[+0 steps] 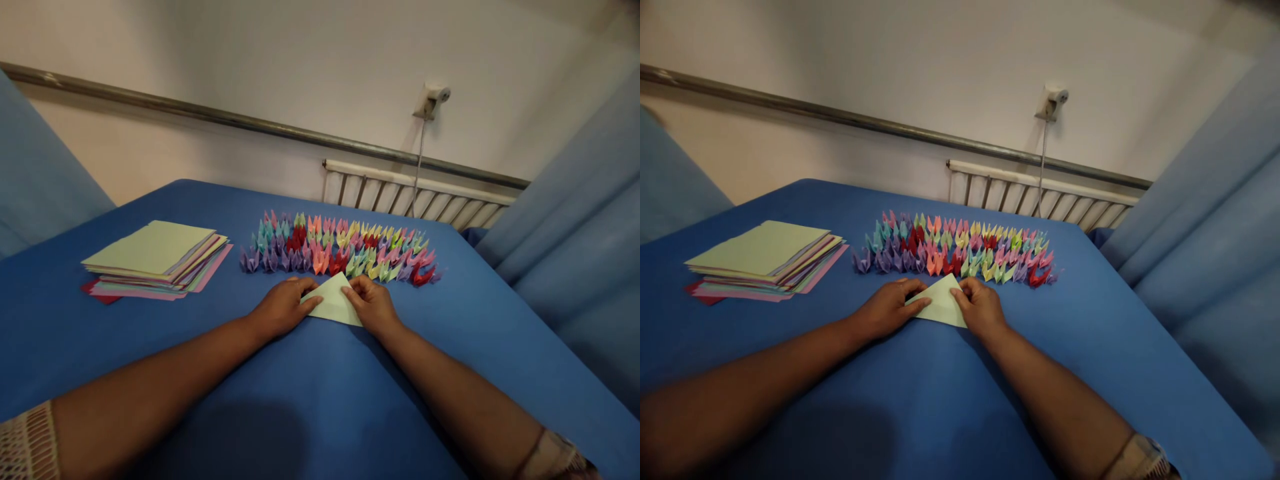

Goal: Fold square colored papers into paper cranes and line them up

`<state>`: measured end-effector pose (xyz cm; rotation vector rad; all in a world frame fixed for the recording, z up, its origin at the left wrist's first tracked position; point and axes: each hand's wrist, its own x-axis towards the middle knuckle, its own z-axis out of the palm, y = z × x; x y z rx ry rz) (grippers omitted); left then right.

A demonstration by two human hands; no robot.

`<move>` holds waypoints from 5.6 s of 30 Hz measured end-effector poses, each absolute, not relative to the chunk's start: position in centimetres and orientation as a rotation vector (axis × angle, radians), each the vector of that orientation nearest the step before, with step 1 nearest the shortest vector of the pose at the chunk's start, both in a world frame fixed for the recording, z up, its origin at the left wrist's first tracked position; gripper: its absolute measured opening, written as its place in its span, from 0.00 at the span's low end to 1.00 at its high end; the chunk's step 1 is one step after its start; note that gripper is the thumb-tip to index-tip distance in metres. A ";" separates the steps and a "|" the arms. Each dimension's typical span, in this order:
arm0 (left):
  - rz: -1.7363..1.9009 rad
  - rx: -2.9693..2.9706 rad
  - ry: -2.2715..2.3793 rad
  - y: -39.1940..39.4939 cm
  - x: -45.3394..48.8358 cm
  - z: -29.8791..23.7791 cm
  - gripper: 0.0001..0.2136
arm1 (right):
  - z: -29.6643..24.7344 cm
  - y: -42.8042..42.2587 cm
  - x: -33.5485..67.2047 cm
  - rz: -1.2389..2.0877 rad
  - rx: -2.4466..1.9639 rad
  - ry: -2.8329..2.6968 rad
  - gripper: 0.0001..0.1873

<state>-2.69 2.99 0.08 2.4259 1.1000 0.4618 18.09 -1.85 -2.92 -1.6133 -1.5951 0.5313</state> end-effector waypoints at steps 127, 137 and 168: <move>0.274 2.569 0.648 -1.6 -3.5 1.7 0.26 | -2.4 -2.8 22.0 1.376 -1.660 -1.269 0.19; 0.415 2.356 1.188 0.9 -2.9 1.1 0.09 | -2.2 -2.7 24.6 0.799 -1.395 -2.061 0.24; 0.666 2.451 1.047 1.7 -2.5 -1.9 0.22 | -4.6 -1.7 20.2 0.702 -1.601 -1.582 0.29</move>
